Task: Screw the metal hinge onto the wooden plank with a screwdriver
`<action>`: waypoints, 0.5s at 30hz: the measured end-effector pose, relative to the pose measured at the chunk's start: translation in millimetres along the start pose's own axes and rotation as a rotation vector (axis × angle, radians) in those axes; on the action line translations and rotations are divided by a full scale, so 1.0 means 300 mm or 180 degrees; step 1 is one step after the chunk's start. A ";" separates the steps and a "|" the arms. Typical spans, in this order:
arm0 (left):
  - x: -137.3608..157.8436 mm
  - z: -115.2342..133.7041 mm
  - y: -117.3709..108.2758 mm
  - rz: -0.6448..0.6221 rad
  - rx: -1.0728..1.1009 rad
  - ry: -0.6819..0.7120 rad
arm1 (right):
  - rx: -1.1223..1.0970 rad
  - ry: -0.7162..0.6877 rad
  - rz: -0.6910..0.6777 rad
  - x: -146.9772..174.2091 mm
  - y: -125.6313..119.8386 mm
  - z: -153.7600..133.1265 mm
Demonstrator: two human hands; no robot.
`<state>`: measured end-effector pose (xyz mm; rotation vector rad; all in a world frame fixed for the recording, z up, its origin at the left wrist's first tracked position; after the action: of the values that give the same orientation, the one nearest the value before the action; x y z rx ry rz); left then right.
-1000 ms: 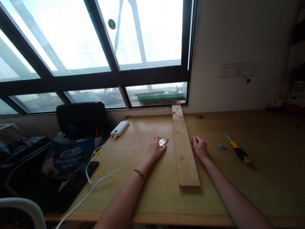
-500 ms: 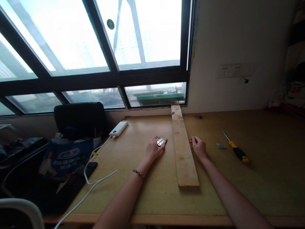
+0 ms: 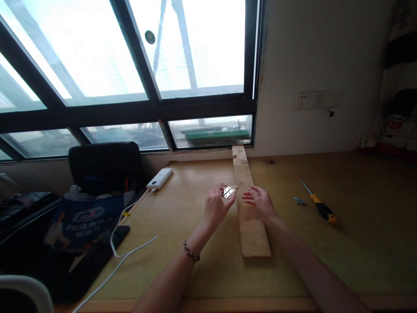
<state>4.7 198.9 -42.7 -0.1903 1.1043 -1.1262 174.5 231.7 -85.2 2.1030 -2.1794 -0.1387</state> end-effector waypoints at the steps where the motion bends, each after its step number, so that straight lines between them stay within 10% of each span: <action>1: 0.004 0.031 0.001 -0.0029 -0.0023 0.0050 | -0.0356 0.0207 -0.0237 0.005 0.038 0.002; 7: 0.023 0.119 0.004 -0.0043 -0.0248 0.0185 | -0.1272 0.0558 -0.0568 -0.038 0.181 0.020; 15: 0.364 0.049 -0.233 -0.0697 0.0281 -0.0193 | -0.1184 0.0239 0.0004 -0.161 0.058 0.028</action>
<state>-27.8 73.5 -58.6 -0.2794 0.9946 -1.3532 157.9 280.5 -91.9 1.8677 -1.9334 -0.4220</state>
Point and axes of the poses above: each hand's wrist, its own x-axis away from the middle knuckle, its own y-axis out of the palm, z = x × y, the point moved 5 cm from there along -x, towards the middle knuckle, and after that the axes turned 7 degrees about x, right-handed, at the moved point
